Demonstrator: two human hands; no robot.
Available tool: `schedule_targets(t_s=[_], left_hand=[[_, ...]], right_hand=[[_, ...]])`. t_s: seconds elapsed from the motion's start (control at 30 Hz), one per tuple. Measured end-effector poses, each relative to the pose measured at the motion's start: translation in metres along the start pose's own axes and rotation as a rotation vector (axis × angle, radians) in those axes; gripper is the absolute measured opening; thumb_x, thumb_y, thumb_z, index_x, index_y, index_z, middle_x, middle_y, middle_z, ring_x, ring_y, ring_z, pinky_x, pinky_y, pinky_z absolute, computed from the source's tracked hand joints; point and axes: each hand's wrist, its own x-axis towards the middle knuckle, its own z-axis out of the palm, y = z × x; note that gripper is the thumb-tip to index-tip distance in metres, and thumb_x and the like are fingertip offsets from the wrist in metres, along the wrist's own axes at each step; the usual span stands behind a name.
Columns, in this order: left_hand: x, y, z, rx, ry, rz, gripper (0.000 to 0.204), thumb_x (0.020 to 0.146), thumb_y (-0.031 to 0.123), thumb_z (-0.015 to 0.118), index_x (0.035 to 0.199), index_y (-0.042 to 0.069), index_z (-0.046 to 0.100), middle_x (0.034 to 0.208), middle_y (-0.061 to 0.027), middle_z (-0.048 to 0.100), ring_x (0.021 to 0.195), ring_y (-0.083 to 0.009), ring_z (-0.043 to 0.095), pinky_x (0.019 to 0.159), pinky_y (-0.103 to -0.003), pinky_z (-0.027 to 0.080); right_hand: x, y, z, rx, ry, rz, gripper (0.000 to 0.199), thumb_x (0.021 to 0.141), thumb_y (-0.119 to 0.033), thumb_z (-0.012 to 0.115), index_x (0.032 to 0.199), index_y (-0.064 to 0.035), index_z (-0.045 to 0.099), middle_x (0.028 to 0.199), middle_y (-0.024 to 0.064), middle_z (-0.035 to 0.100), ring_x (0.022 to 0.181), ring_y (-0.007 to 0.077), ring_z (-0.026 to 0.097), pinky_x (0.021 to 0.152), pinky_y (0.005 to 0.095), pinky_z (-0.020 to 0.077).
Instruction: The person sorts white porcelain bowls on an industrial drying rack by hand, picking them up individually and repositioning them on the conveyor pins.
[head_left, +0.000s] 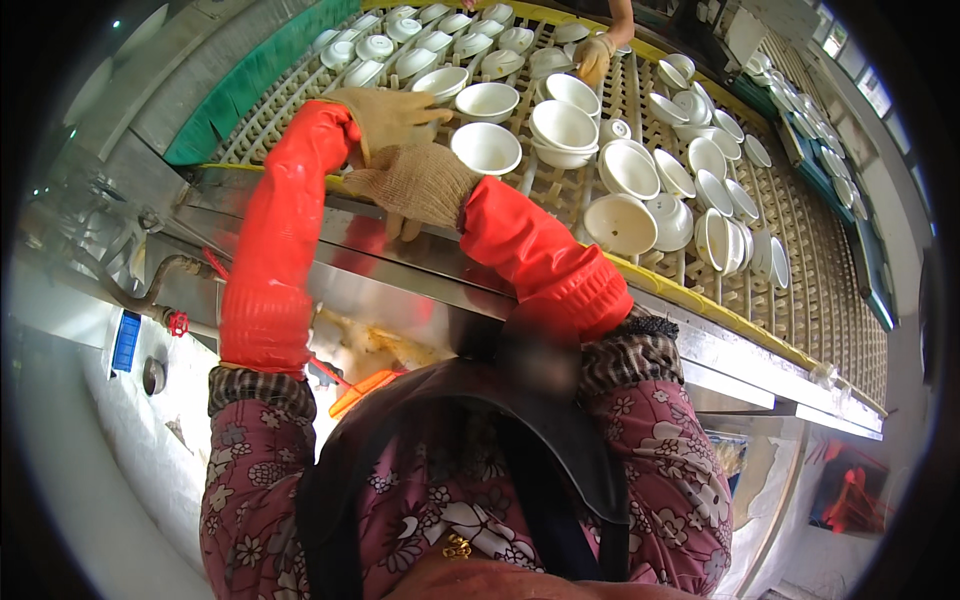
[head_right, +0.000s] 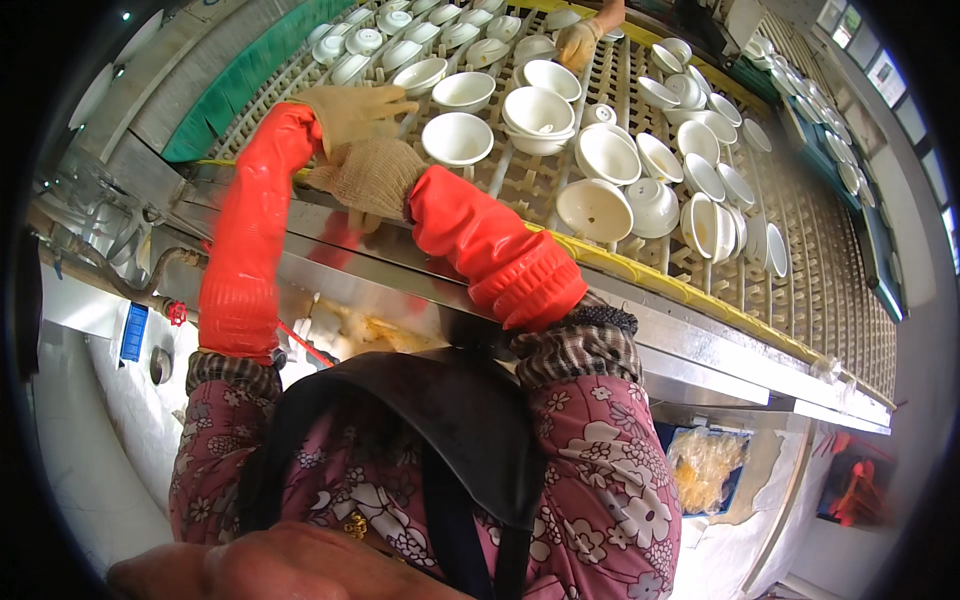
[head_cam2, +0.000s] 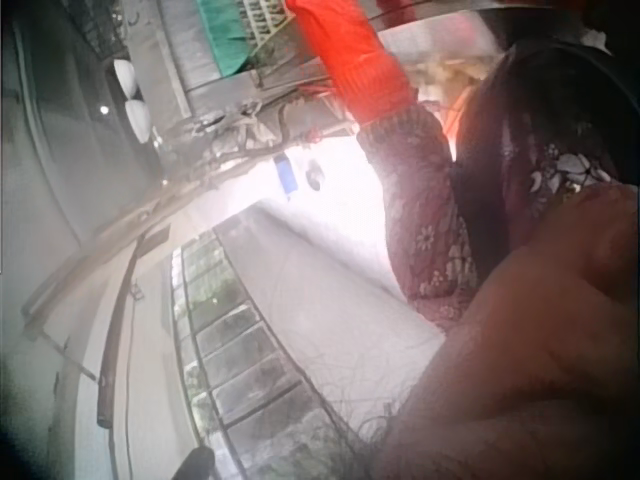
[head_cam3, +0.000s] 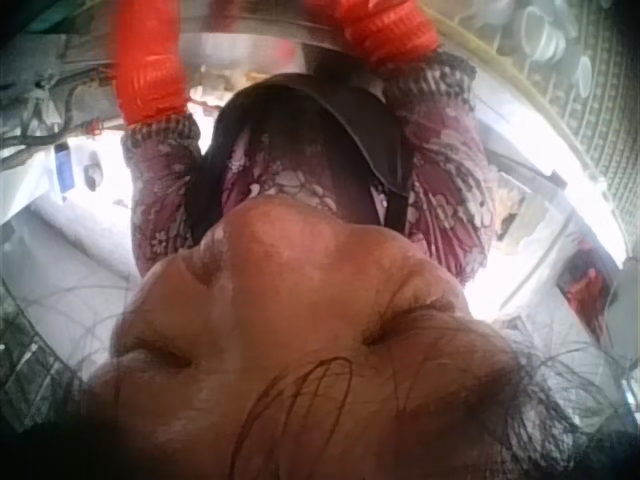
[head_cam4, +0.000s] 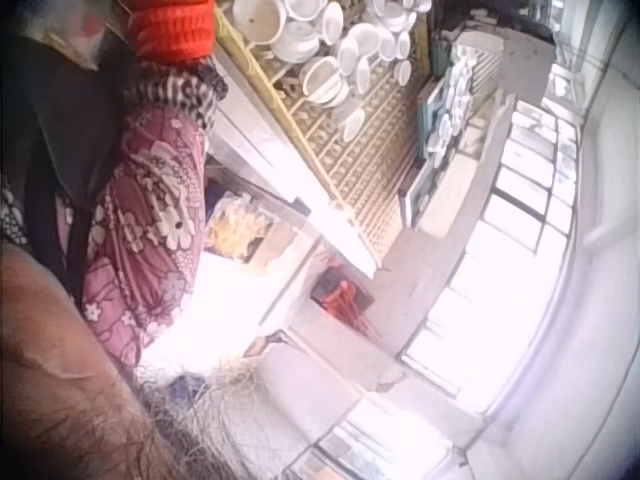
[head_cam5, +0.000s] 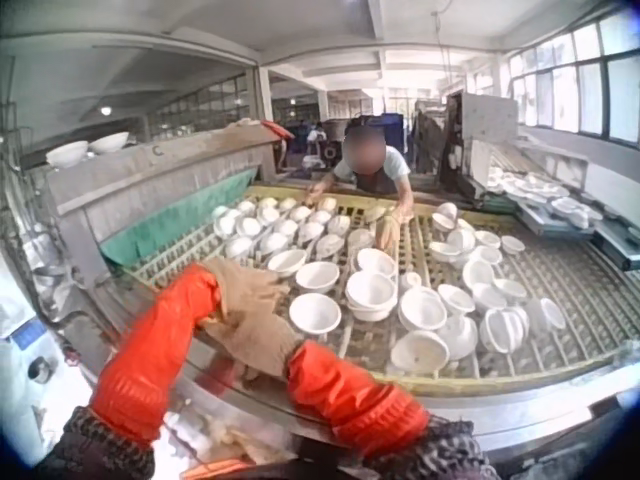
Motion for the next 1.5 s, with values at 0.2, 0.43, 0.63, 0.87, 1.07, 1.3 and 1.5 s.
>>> schedule_targets(t_s=[0.2, 0.43, 0.63, 0.87, 1.07, 1.3, 1.5], left_hand=[[-0.001, 0.026, 0.032, -0.150, 0.090, -0.212, 0.026, 0.084, 0.026, 0.061, 0.094, 0.003, 0.064, 0.104, -0.0125, 0.066, 0.090, -0.0238, 0.065, 0.074, -0.034, 0.051], [-0.004, 0.036, 0.050, -0.054, 0.041, -0.138, 0.025, 0.083, 0.022, 0.061, 0.099, 0.003, 0.065, 0.109, -0.0112, 0.066, 0.091, -0.0222, 0.065, 0.074, -0.033, 0.052], [0.002, 0.017, 0.039, -0.094, 0.167, 0.041, 0.025, 0.082, 0.018, 0.061, 0.102, 0.004, 0.065, 0.113, -0.0102, 0.066, 0.091, -0.0208, 0.066, 0.074, -0.031, 0.052], [0.014, 0.015, 0.031, -0.721, 0.570, -0.070, 0.020, 0.079, 0.009, 0.058, 0.096, 0.005, 0.068, 0.108, -0.0079, 0.069, 0.078, -0.0235, 0.068, 0.067, -0.028, 0.053], [0.011, 0.027, 0.031, -0.329, 0.582, 0.085, 0.022, 0.076, 0.006, 0.062, 0.097, 0.004, 0.067, 0.100, -0.0087, 0.069, 0.082, -0.0269, 0.065, 0.071, -0.033, 0.052], [0.033, 0.063, 0.039, -0.371, 0.351, -0.074, 0.012, 0.081, 0.004, 0.057, 0.092, 0.000, 0.060, 0.088, -0.0104, 0.065, 0.083, -0.0274, 0.062, 0.069, -0.038, 0.048], [0.061, 0.057, 0.078, -0.817, 0.475, 0.225, 0.009, 0.083, 0.002, 0.051, 0.090, 0.005, 0.056, 0.077, -0.0091, 0.058, 0.069, -0.0208, 0.056, 0.063, -0.030, 0.047]], right_hand=[[-0.013, 0.013, -0.005, 0.413, 0.196, -0.084, 0.043, 0.092, -0.038, 0.051, 0.093, 0.0045, 0.060, 0.073, 0.0140, 0.069, 0.053, 0.0199, 0.067, 0.048, 0.0277, 0.0531], [-0.012, 0.000, 0.002, -0.025, 0.450, -0.266, 0.040, 0.086, -0.038, 0.058, 0.078, -0.0001, 0.068, 0.066, 0.0146, 0.065, 0.057, 0.0287, 0.063, 0.052, 0.0401, 0.0507], [-0.008, 0.010, 0.025, -0.517, 0.558, -0.374, 0.046, 0.086, -0.045, 0.057, 0.071, -0.0042, 0.069, 0.066, 0.0148, 0.064, 0.066, 0.0333, 0.064, 0.062, 0.0436, 0.0494], [0.002, 0.047, 0.013, -0.360, 0.565, -0.187, 0.046, 0.085, -0.051, 0.057, 0.086, -0.0065, 0.070, 0.081, 0.0144, 0.068, 0.073, 0.0314, 0.066, 0.068, 0.0432, 0.0505], [-0.005, 0.082, -0.046, -0.475, 0.847, -0.494, 0.054, 0.080, -0.036, 0.072, 0.114, 0.0016, 0.054, 0.088, 0.0111, 0.063, 0.080, 0.0189, 0.063, 0.074, 0.0303, 0.0510], [0.004, 0.070, -0.044, 0.252, 0.841, 0.085, 0.048, 0.087, -0.049, 0.056, 0.083, -0.0015, 0.064, 0.062, 0.0085, 0.061, 0.064, 0.0202, 0.062, 0.066, 0.0313, 0.0489], [-0.005, 0.131, -0.079, -0.323, 0.913, -0.124, 0.058, 0.091, -0.054, 0.041, 0.088, -0.0007, 0.065, 0.078, 0.0207, 0.065, 0.079, 0.0340, 0.065, 0.075, 0.0409, 0.0491]])
